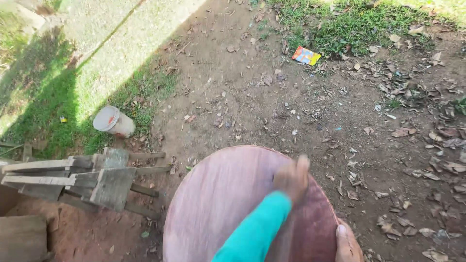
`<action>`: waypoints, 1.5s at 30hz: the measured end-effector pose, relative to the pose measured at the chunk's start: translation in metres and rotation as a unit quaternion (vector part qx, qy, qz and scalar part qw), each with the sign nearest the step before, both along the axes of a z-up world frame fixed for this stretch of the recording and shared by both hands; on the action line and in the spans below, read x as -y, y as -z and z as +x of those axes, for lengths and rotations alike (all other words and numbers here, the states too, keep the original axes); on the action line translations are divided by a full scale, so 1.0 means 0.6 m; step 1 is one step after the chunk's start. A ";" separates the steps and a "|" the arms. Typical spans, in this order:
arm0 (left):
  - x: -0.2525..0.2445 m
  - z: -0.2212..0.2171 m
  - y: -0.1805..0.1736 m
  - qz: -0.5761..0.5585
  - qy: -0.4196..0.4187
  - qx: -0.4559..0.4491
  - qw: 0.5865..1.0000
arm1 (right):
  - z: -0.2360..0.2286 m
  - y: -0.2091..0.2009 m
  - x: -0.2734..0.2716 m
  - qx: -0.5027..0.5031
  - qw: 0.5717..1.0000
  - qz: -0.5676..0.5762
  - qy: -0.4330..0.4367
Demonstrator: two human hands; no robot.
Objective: The person manually sands a round wooden tabletop to prepare it for refinishing.
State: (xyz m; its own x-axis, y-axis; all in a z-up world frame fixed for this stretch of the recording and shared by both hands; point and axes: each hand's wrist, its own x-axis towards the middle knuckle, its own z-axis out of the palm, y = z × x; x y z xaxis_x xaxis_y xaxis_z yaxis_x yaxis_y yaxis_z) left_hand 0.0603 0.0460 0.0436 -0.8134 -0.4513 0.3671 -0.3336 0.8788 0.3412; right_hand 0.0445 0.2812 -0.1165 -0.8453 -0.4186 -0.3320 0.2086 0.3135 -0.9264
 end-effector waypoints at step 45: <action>-0.190 0.208 -0.094 0.050 0.164 0.059 0.983 | 0.012 -0.228 0.008 0.195 0.976 -0.087 -0.051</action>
State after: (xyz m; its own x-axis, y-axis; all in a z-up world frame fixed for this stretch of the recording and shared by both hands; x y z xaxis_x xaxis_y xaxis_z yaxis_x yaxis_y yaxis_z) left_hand 0.1853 0.1598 0.0999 -0.9553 -0.1865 0.2296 -0.0798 0.9099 0.4071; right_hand 0.0514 0.2765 0.0205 -0.6200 -0.5725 -0.5365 0.5313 0.1968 -0.8240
